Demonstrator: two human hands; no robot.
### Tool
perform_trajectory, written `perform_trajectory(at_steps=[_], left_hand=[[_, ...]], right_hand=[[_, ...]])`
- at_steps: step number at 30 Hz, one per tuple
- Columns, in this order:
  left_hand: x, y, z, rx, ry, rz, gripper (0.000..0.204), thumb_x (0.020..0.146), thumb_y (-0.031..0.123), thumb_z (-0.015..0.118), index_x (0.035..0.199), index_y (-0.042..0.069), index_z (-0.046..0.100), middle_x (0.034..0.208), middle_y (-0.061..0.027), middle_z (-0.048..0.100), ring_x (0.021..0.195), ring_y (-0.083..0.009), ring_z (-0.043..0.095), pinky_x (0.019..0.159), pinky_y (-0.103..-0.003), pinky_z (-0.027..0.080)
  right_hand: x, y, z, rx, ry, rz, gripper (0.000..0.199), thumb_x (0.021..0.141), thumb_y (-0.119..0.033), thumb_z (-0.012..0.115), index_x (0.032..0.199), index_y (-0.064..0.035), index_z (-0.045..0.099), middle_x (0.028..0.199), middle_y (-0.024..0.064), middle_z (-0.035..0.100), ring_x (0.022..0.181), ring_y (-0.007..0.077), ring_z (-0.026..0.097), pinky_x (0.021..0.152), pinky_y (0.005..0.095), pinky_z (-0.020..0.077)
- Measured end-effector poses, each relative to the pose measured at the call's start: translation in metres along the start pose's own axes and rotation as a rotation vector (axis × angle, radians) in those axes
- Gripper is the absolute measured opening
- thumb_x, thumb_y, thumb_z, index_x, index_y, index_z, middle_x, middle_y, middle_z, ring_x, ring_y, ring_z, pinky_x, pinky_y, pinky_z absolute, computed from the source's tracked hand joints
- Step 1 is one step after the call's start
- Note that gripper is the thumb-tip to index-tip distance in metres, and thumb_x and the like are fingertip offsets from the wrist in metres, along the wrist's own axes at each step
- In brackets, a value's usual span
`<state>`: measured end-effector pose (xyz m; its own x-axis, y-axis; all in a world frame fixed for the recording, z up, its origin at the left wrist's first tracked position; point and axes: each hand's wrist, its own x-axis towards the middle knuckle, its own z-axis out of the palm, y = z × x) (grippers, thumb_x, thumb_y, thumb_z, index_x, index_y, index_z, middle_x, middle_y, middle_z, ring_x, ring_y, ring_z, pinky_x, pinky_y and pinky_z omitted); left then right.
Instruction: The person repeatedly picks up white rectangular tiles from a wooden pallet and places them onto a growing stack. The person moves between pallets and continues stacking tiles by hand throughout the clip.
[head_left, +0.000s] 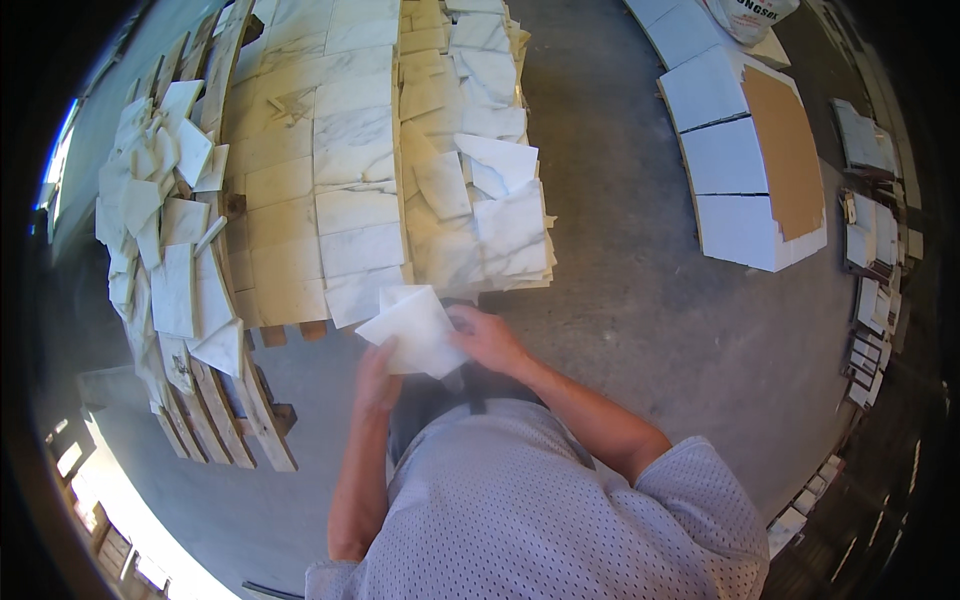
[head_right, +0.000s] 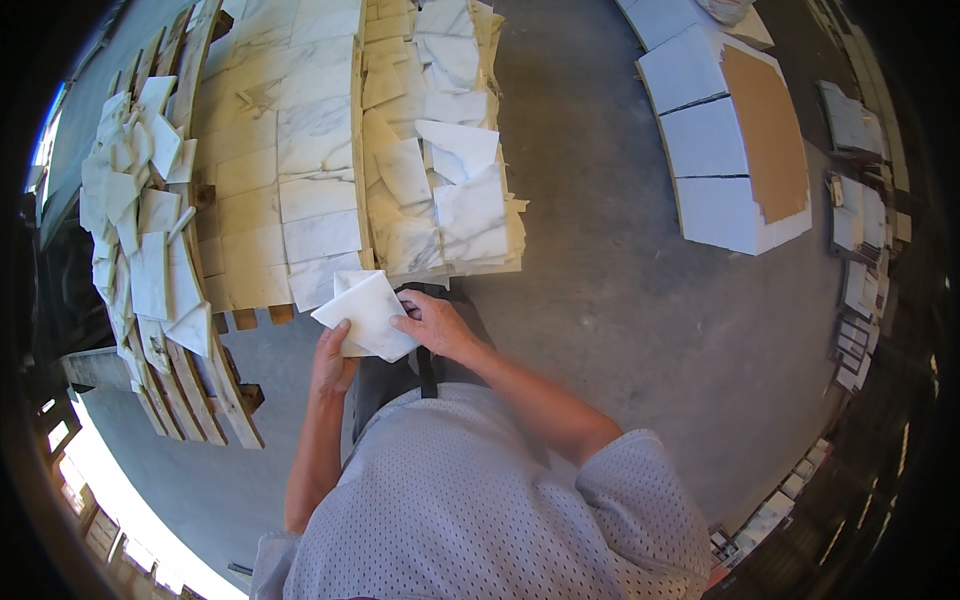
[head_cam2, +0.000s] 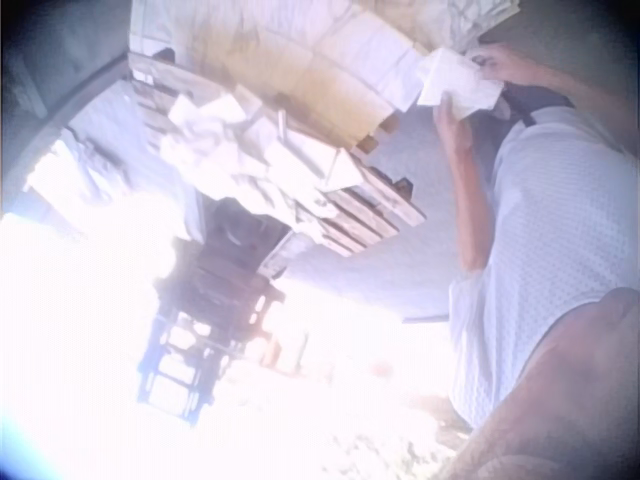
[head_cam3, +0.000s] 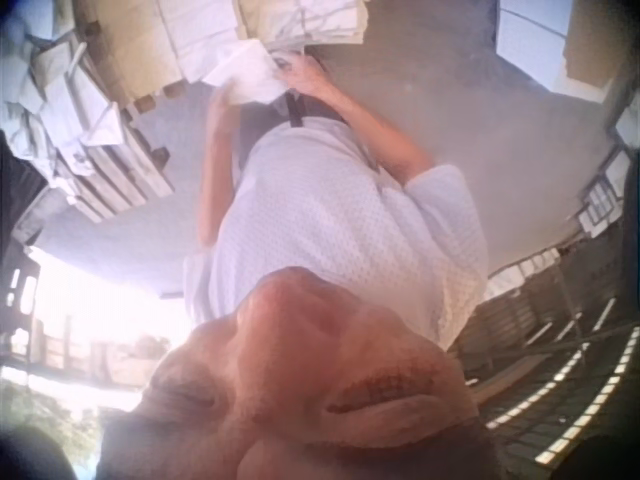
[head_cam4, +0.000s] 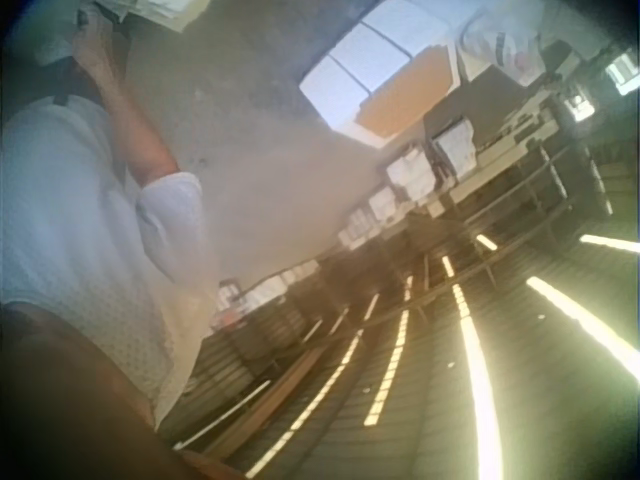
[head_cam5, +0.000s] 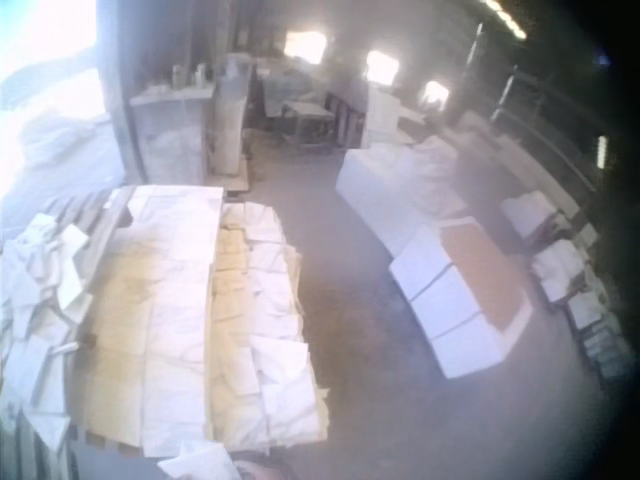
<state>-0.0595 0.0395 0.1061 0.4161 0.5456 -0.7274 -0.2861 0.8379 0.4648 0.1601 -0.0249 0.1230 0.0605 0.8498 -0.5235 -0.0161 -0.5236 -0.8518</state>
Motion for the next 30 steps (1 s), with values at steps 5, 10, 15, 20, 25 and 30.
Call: perform_trajectory(at_steps=[5,10,15,20,25,30], left_hand=[[0.004,0.004,0.027,0.165,-0.123,0.005,0.046,0.093,0.010,0.056,0.137,-0.001,0.044,0.130,-0.0121,0.057,0.116,-0.0248,0.058,0.099,-0.042,0.047],[0.007,0.001,0.034,0.143,-0.219,0.028,0.050,0.093,0.004,0.052,0.141,-0.002,0.039,0.134,-0.0142,0.054,0.119,-0.0265,0.057,0.099,-0.042,0.047],[0.006,-0.005,0.021,0.037,-0.082,-0.002,0.049,0.092,0.003,0.050,0.140,-0.002,0.041,0.132,-0.0151,0.056,0.118,-0.0283,0.058,0.098,-0.042,0.049],[-0.007,-0.007,0.005,0.033,0.013,0.006,0.049,0.091,0.005,0.051,0.139,-0.001,0.042,0.130,-0.0152,0.057,0.115,-0.0285,0.060,0.097,-0.042,0.050],[-0.015,-0.008,0.001,-0.008,0.049,0.015,0.050,0.091,0.006,0.053,0.139,-0.001,0.042,0.129,-0.0147,0.057,0.114,-0.0276,0.060,0.096,-0.042,0.050],[-0.009,-0.006,0.009,-0.009,0.039,0.021,0.050,0.091,0.008,0.055,0.139,-0.001,0.042,0.129,-0.0145,0.057,0.114,-0.0266,0.060,0.096,-0.041,0.050]], right_hand=[[0.003,0.010,0.000,0.134,0.132,0.062,0.042,0.086,-0.016,0.069,0.122,0.0043,0.057,0.105,0.0165,0.068,0.093,0.0215,0.068,0.081,0.0337,0.0534],[0.015,0.025,-0.029,0.812,0.063,0.272,0.038,0.086,-0.010,0.065,0.120,0.0077,0.057,0.109,0.0138,0.065,0.099,0.0221,0.065,0.087,0.0349,0.0531],[0.064,0.041,-0.071,0.974,0.280,0.107,0.036,0.088,-0.007,0.060,0.119,0.0099,0.056,0.111,0.0151,0.065,0.098,0.0237,0.066,0.088,0.0363,0.0537],[0.150,0.045,-0.093,0.771,0.391,0.004,0.031,0.087,-0.009,0.059,0.114,0.0072,0.061,0.104,0.0133,0.068,0.094,0.0231,0.067,0.083,0.0356,0.0540],[0.210,0.042,-0.096,-0.206,0.528,0.096,0.033,0.084,-0.020,0.065,0.110,0.0006,0.067,0.105,0.0139,0.070,0.100,0.0262,0.065,0.086,0.0371,0.0500],[0.180,0.037,-0.086,-0.227,0.625,0.077,0.035,0.080,-0.024,0.068,0.104,0.0006,0.068,0.100,0.0147,0.070,0.095,0.0240,0.067,0.083,0.0334,0.0504]])
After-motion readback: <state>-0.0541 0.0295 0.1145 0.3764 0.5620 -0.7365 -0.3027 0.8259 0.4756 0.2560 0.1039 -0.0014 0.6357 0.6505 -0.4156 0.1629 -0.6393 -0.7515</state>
